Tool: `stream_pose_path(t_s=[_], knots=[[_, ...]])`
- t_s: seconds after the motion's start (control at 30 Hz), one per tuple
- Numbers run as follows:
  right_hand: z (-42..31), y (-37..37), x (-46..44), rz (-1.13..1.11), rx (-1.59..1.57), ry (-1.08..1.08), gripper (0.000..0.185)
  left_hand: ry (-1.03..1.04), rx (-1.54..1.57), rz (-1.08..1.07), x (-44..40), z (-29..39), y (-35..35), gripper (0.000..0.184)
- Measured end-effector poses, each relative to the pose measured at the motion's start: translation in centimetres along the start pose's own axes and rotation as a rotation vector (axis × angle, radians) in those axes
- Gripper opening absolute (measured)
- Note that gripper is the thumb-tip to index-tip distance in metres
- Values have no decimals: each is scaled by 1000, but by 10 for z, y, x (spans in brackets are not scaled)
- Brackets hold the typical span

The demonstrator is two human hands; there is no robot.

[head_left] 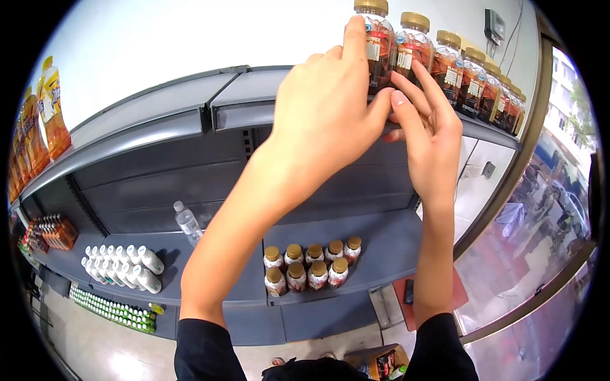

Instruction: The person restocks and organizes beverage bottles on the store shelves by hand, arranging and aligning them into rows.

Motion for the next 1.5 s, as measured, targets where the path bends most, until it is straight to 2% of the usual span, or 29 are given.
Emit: stream_pose_path(t_s=[0.13,0.3,0.33,0.37,0.4,0.47,0.53,0.57,0.63,0.67,0.7,0.73,0.8,0.83,0.9,0.97,1.07,1.13,1.2,1.23,1.27,1.33,1.37,1.47,1.5], knots=[[4,-3,2,7,-30,16,72,114,69,212,13,10,-1,70],[8,-3,14,91,-353,-79,57,352,11,481,35,34,-8,61],[7,-3,18,106,-411,-104,53,427,-12,557,42,42,-7,54],[12,-7,26,155,-410,-107,44,439,-40,545,50,51,-7,53],[7,-8,35,214,-504,-163,44,439,-53,548,60,61,-6,50],[12,-18,73,238,-287,-185,50,394,-52,517,89,81,-7,44],[49,-26,90,-159,-1403,488,77,370,-30,459,119,99,0,38],[36,-27,108,-200,-1561,575,79,404,-11,414,133,103,4,37],[6,-20,154,-174,-1693,605,84,419,58,305,160,110,11,37],[1,-20,172,-153,-1729,613,86,438,122,326,174,112,18,35],[2,-20,188,-113,-1721,588,89,443,197,329,186,113,27,31],[3,-19,205,-65,-1692,569,84,443,275,332,200,112,35,29],[29,-23,239,142,-1338,358,74,429,341,198,229,114,60,34],[40,-25,257,217,-1088,261,69,410,308,111,243,114,75,40],[45,-34,289,208,-323,78,62,331,422,53,268,105,102,45],[45,-19,301,95,320,-16,76,225,491,-37,294,108,131,50],[80,-20,353,144,513,317,81,77,611,-287,323,123,166,70],[123,-26,398,426,-85,709,73,-5,669,-454,347,139,188,76],[144,-35,421,287,158,558,67,-70,742,-549,371,155,208,79],[168,-35,440,244,106,722,62,-98,777,-594,378,162,216,81],[168,-32,429,261,174,664,60,-92,783,-642,380,169,220,82],[189,-28,434,163,190,838,60,-75,787,-741,384,180,228,83],[188,-23,420,126,247,728,57,-72,769,-781,389,183,233,82],[202,-9,408,68,169,873,52,-57,692,-817,394,178,245,82],[210,-6,407,82,142,851,52,-73,697,-813,394,174,246,82]])
Point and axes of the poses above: each hand's wrist, its own x-axis away from the middle knuckle, its own y-axis out of the palm, z = x × y, the point moved 8 cm from there along -x, towards the middle knuckle, and after that the axes turned 13 degrees about -z, right-handed, at the moved point
